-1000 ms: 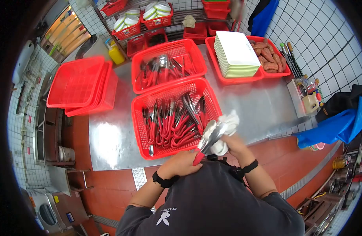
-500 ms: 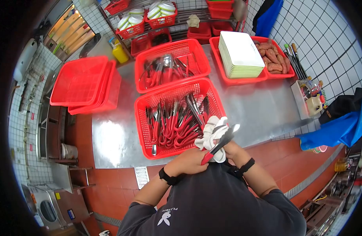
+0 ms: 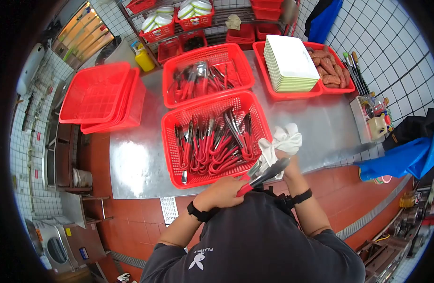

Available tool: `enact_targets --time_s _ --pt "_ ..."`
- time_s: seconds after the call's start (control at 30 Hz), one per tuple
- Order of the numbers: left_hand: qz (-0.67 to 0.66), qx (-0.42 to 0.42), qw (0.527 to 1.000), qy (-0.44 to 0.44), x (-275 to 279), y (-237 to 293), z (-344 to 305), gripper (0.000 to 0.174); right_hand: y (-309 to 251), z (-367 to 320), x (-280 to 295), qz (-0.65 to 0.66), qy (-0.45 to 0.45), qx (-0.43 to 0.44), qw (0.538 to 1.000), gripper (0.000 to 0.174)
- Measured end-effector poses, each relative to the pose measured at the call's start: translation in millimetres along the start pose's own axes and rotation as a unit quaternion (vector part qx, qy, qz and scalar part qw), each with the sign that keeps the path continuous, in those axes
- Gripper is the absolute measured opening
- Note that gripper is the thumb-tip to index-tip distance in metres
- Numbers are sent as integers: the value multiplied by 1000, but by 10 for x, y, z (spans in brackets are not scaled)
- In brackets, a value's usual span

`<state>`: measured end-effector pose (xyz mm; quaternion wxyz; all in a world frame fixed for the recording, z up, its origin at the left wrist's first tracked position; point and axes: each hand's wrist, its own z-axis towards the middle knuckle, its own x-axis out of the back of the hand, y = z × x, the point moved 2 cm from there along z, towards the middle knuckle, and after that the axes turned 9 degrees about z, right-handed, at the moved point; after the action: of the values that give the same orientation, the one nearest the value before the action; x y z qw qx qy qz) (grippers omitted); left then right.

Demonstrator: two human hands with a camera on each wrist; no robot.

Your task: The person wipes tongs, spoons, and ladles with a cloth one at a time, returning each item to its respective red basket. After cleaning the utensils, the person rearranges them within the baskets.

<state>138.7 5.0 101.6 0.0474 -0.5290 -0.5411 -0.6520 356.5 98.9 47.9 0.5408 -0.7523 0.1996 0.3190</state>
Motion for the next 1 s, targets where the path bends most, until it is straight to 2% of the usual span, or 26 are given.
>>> enact_targets --time_s 0.03,0.1,0.13,0.17,0.23,0.27,0.3,0.37,0.43,0.53,0.63,0.73,0.9,1.0 --pt "0 -1 1000 -1 -8 3 -20 27 -92 -28 -62 0 1 0 1000 64" --pt "-15 35 999 -29 -30 7 -68 29 -309 -68 -148 -81 49 80 992 61" --pt "-15 35 999 -30 -38 12 -102 29 -293 -22 19 -3 27 139 990 56" --pt "-40 64 997 -12 -37 1 -140 30 -342 -39 93 -3 27 139 990 56" --pt "-65 94 993 6 -44 -58 -180 31 -563 -150 -52 5 23 108 994 56" --pt "-56 104 993 18 -74 -118 -188 32 -653 -245 -167 22 -16 36 999 60" --pt "-47 114 992 29 -72 -129 -192 33 -623 -278 -150 22 -14 36 999 60" --pt "-48 108 993 33 -31 -108 -124 33 -522 -345 -169 -6 -114 -28 993 67" --pt "-47 102 993 40 25 -32 -4 34 -348 -419 -252 -54 -113 -94 988 74" --pt "-97 60 991 64 43 111 166 37 -144 -411 -501 -46 -120 -106 986 71" --pt "-18 98 994 50 -52 2 244 38 -54 -351 -518 22 -82 -104 991 61" --pt "25 116 992 37 -88 -30 245 38 -103 -308 -538 48 -12 -44 998 47" --pt "24 111 993 28 -94 -54 192 33 -181 -211 -305 58 36 -15 998 48" --pt "19 107 994 10 -26 -40 98 31 -265 -165 -143 26 56 55 997 44"
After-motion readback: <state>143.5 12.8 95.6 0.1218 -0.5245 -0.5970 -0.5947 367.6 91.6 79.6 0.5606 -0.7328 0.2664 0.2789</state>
